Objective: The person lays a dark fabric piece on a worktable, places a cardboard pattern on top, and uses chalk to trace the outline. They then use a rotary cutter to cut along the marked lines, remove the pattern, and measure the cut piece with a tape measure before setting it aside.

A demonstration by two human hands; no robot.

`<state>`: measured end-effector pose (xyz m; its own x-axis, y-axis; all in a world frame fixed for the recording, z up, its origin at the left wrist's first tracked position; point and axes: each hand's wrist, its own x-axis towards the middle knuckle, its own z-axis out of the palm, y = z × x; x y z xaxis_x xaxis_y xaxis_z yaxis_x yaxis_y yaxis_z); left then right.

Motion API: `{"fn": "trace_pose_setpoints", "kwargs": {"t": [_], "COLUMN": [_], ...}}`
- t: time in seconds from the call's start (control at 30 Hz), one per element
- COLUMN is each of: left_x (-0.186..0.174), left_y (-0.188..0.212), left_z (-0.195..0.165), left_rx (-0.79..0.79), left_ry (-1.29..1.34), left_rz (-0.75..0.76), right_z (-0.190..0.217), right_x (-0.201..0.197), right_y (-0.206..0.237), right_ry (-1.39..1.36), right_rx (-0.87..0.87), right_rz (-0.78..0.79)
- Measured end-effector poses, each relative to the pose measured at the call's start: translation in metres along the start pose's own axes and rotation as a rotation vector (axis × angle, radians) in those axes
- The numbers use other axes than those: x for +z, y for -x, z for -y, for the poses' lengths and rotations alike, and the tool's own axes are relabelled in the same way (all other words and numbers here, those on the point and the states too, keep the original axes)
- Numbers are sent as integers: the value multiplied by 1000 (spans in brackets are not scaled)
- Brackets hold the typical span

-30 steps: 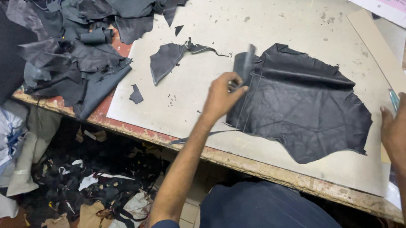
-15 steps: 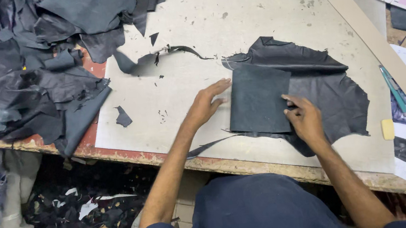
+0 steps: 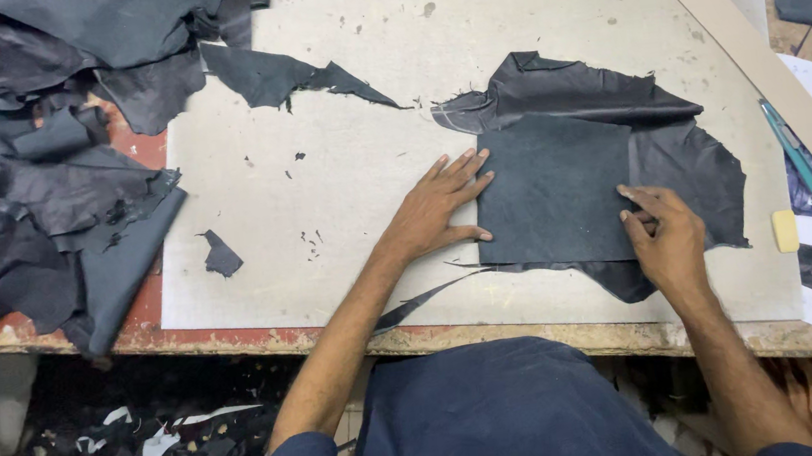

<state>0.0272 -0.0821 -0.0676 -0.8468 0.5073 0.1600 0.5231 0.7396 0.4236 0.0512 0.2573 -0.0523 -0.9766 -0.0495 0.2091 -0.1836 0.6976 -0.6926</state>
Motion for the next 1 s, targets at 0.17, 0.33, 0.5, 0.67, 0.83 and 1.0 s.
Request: {"fn": "trace_pose_setpoints", "kwargs": {"t": [0.17, 0.33, 0.5, 0.67, 0.83, 1.0], "left_x": [5, 0, -4, -3, -3, -5], "left_y": [-4, -5, -9, -12, -19, -22], "left_z": [4, 4, 5, 6, 6, 2], "left_rx": [16, -25, 2, 10, 2, -7], "left_ry": [-36, -37, -40, -46, -67, -60], "left_rz": [24, 80, 88, 100, 143, 157], "right_z": [1, 9, 16, 19, 21, 20], "right_x": [0, 0, -3, -4, -4, -3], "right_y": [3, 5, 7, 10, 11, 10], "right_ry": [20, 22, 44, 103, 105, 128], "right_rx": [-17, -2, 4, 9, 38, 35], "right_rz": [2, 18, 4, 4, 6, -11]}}
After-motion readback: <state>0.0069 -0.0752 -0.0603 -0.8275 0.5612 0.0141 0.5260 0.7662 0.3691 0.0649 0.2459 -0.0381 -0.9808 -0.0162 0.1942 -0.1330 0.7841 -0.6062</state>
